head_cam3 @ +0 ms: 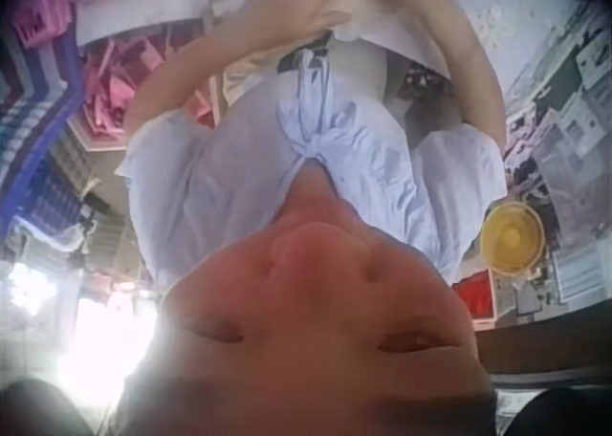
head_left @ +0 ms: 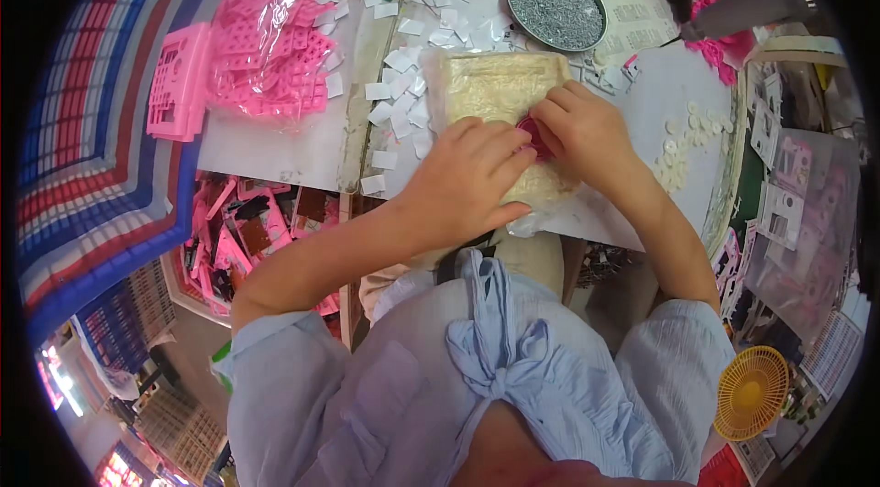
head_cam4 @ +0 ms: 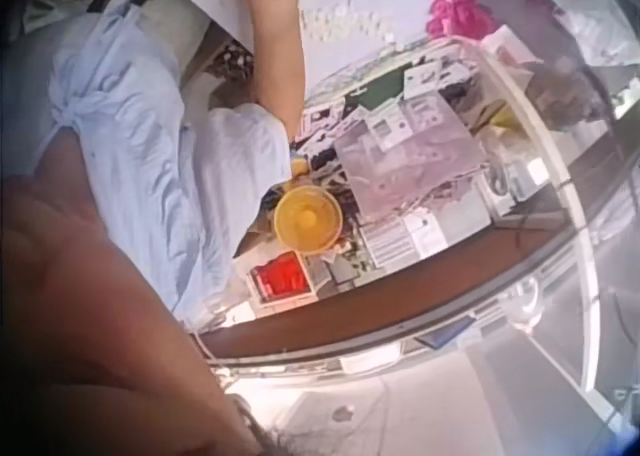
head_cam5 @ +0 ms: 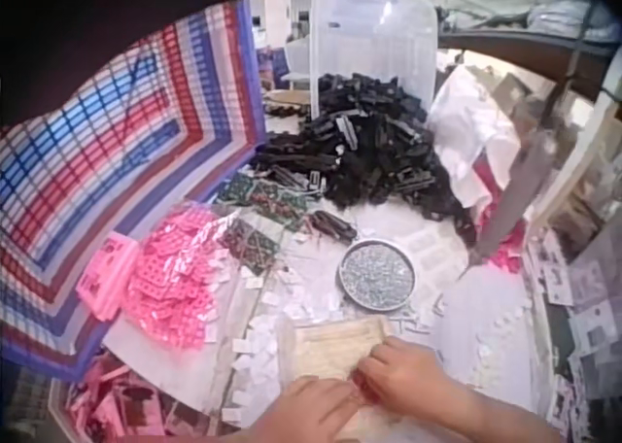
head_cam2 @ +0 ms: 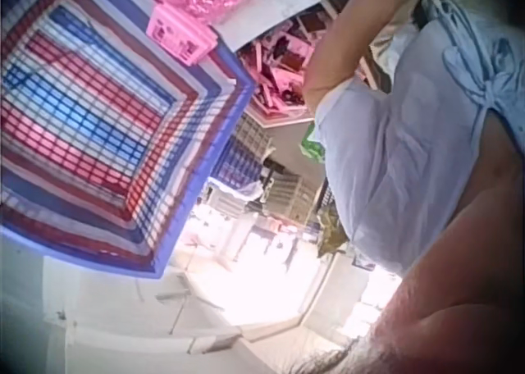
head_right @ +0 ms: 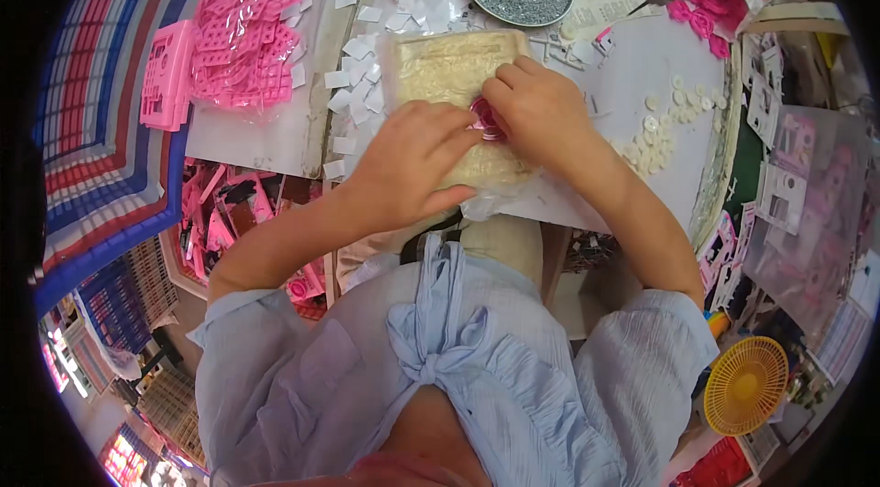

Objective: Assembling a pink toy house by installing a circuit board, connecting wires, and securing the casing with an electric screwdriver.

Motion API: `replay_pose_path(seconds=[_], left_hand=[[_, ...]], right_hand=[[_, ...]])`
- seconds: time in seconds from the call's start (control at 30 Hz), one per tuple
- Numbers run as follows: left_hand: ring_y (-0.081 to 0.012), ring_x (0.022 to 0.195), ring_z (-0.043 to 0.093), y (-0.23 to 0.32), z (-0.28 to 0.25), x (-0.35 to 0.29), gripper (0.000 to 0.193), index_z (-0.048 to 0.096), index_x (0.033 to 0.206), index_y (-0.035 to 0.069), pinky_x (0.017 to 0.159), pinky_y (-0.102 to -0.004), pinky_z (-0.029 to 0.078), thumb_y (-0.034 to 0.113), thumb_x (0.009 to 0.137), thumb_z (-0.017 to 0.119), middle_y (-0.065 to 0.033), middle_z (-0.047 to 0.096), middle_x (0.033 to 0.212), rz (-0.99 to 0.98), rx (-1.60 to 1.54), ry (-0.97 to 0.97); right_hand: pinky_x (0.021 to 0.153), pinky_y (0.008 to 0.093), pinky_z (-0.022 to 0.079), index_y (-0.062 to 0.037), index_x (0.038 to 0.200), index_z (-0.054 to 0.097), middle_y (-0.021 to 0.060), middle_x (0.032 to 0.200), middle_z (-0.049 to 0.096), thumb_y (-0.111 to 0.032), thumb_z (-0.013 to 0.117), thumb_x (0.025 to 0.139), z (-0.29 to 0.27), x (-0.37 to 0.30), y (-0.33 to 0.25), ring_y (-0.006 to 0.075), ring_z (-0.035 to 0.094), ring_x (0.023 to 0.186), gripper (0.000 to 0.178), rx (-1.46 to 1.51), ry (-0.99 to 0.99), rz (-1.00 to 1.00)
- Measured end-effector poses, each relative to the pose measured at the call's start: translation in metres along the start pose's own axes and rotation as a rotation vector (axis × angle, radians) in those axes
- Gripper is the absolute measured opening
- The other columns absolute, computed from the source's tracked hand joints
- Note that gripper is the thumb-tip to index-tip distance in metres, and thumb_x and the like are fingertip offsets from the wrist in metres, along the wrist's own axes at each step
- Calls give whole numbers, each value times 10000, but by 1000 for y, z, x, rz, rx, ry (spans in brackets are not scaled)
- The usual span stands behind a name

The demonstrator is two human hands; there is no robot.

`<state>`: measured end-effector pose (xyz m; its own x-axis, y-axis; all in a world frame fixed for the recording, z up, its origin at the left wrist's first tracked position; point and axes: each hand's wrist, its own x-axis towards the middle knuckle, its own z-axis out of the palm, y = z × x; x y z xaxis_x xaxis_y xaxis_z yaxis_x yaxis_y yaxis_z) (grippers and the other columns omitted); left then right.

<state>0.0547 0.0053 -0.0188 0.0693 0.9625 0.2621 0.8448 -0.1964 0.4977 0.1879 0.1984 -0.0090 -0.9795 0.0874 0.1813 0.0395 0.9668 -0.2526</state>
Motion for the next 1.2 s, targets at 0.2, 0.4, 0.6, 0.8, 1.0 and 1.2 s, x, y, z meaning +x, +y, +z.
replay_pose_path(seconds=[0.2,0.4,0.6,0.8,1.0,1.2], left_hand=[[-292,1289,491,-8,6,-6,554,626,1243,72,1106,-495,342,417,825,742,-132,578,1294,-17,-10,-80],[-258,1085,634,-61,-93,-5,282,675,1104,60,966,-367,478,70,830,739,-106,682,1104,-187,3,505],[-336,1236,604,-316,-294,-194,924,553,1340,-111,1048,-401,458,609,802,767,-279,620,1316,-1025,671,255],[-320,1300,537,-388,-287,-242,1090,371,1487,-101,1069,-390,434,639,791,768,-288,523,1412,-1207,133,-3],[-279,1186,597,-419,-314,-321,1000,438,1444,-72,1007,-374,468,603,795,789,-207,593,1325,-1213,112,140],[-236,1140,598,-401,-314,-306,853,523,1370,-56,976,-352,474,553,831,781,-175,625,1260,-1175,133,215]], right_hand=[[726,375,522,-50,882,594,52,783,572,-249,695,877,-31,17,-34,244,578,728,224,785,204,34],[867,596,484,-66,921,553,16,517,438,-477,321,1079,-100,61,-70,171,423,453,498,2248,-302,-761],[578,534,492,-47,683,532,29,513,430,-421,208,1082,-130,54,-116,182,417,447,635,2489,-110,-781],[622,474,501,-44,755,578,31,603,501,-352,336,1029,-134,34,-119,171,477,529,478,2305,10,-889],[665,414,510,-40,827,624,33,693,572,-282,463,977,-135,17,-127,159,538,610,327,2199,33,-924],[708,354,519,-36,899,671,35,784,643,-213,591,924,-129,-21,-109,147,598,692,195,1956,93,-766]])
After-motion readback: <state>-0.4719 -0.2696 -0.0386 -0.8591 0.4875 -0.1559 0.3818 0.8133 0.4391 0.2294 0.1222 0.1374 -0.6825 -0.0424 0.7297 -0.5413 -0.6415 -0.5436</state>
